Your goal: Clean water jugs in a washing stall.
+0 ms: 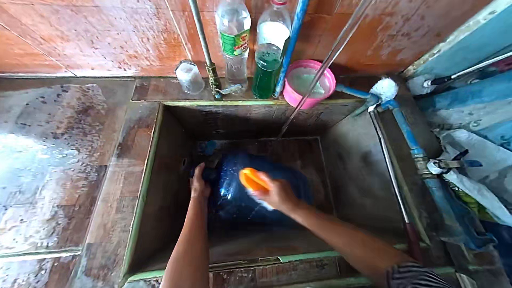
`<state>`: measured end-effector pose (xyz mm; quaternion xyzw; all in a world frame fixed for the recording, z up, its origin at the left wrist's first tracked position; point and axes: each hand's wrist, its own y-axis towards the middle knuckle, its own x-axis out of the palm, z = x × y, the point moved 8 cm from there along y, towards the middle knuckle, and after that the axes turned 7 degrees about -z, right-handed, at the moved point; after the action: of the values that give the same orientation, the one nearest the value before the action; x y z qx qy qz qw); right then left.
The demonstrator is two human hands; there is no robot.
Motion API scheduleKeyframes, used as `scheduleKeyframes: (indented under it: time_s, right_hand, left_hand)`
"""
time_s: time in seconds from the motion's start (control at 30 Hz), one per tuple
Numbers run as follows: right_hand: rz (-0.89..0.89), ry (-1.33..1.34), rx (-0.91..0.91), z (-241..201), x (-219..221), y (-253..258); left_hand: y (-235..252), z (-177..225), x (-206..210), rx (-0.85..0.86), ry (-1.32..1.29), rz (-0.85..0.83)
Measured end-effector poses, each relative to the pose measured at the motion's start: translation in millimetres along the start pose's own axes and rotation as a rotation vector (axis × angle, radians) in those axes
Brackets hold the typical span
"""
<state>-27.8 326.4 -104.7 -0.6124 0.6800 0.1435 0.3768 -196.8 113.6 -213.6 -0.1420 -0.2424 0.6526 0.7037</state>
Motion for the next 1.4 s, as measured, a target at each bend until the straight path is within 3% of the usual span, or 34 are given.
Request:
scheduleKeyframes:
  time_s: [0.03,0.1,0.2,0.27,0.33,0.5,0.57,0.67,0.7,0.83,0.93,1.03,1.13,1.27,1.4]
  right_hand:
    - [0.075,0.015,-0.112,-22,2,5]
    - [0.182,0.077,-0.049,10,7,8]
    - [0.072,0.091,0.474,159,-9,-28]
    - [-0.020,0.010,0.677,207,-35,-59]
    - [0.010,-0.047,0.659,191,-71,-64]
    - [0.515,-0.263,0.076,45,-195,-32]
    - [0.561,-0.374,0.056,16,-248,3]
    - [0.502,-0.445,0.182,14,-299,83]
    - [0.448,-0.428,0.224,22,-306,110]
    - [0.232,-0.358,0.299,53,-288,186]
    - [0.178,-0.418,0.396,66,-276,206]
    - [0.201,-0.376,0.399,71,-274,202]
    - [0.411,-0.191,0.219,69,-288,176]
    - [0.709,0.051,0.018,60,-296,93]
    - [0.677,0.199,0.083,71,-258,9]
  left_hand:
    - [-1,-6,17,-0.001,0.005,-0.182]
    - [0,-19,17,-0.036,-0.008,-0.365]
    - [10,-42,-28,-0.075,-0.125,-0.074]
    - [8,-49,-33,-0.089,-0.140,0.030]
    - [11,-36,-15,-0.088,-0.082,-0.038]
    - [10,-16,21,0.005,-0.110,-0.474]
    - [13,-18,17,0.025,-0.165,-0.359]
    - [14,-26,-5,0.019,-0.229,0.098]
    - [11,-29,-10,0.015,-0.223,0.151]
    - [14,-31,-14,-0.012,-0.193,0.046]
    - [22,-32,-10,-0.039,-0.202,0.004]
    - [28,-32,-4,-0.038,-0.212,-0.018]
    - [26,-28,-2,-0.035,-0.199,-0.034]
    - [17,-31,-12,-0.008,-0.178,0.072]
    - [4,-25,-6,-0.001,-0.081,0.099]
